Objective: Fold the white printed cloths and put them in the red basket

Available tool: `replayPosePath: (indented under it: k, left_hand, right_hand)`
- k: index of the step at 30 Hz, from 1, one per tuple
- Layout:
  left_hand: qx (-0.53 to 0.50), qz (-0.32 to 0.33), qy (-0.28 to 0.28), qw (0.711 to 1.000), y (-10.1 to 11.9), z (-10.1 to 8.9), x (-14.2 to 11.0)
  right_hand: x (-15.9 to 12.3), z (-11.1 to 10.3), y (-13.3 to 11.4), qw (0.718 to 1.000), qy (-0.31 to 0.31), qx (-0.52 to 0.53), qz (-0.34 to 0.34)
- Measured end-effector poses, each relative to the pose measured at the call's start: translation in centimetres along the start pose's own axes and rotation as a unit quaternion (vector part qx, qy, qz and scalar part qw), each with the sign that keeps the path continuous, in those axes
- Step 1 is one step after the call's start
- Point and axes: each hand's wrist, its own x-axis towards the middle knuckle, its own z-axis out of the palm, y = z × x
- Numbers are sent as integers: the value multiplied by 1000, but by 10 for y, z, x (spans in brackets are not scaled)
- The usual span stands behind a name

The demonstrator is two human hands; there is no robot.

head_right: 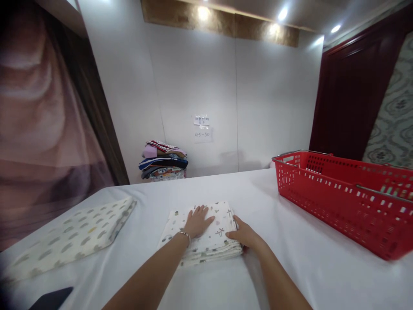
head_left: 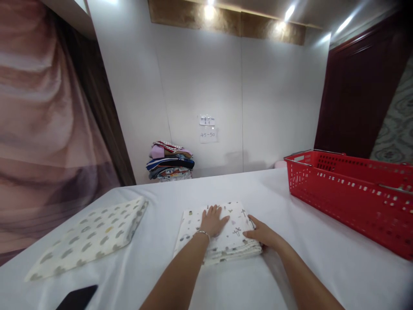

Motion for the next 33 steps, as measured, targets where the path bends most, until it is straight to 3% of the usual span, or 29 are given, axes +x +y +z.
replayPosePath:
  k: [4,8,11,14,17,21,28,33]
  left_hand:
    - [-37,-21,-27,999,-10,-28,-6]
    - [13,-33,-1,999,-38,-39,-38]
    - [48,-43,6,998,-58,-30,-67]
    - [55,-50,20,997,-65,-17,-85]
    - [62,-51,31,996,-63,-11,-89]
    - [61,-43,40,996,-60,-12,-84]
    - [-16,-83,34,996,-70,-23,-95]
    - [-33,-62,61,996,-89,-5,-119]
  right_hand:
    - [-10,0,-14,997,-20,-51,54]
    - [-17,-2,-27,981,-1,-172,86]
    - [-18,0,-35,949,81,-303,44]
    - [-19,10,-42,931,125,-337,-62]
    - [-22,28,-46,930,68,-334,-139]
    - [-23,49,-45,906,-46,-411,-90]
    - [-24,51,-39,887,-46,-454,-70]
    - [-22,51,-42,885,-56,-458,-62]
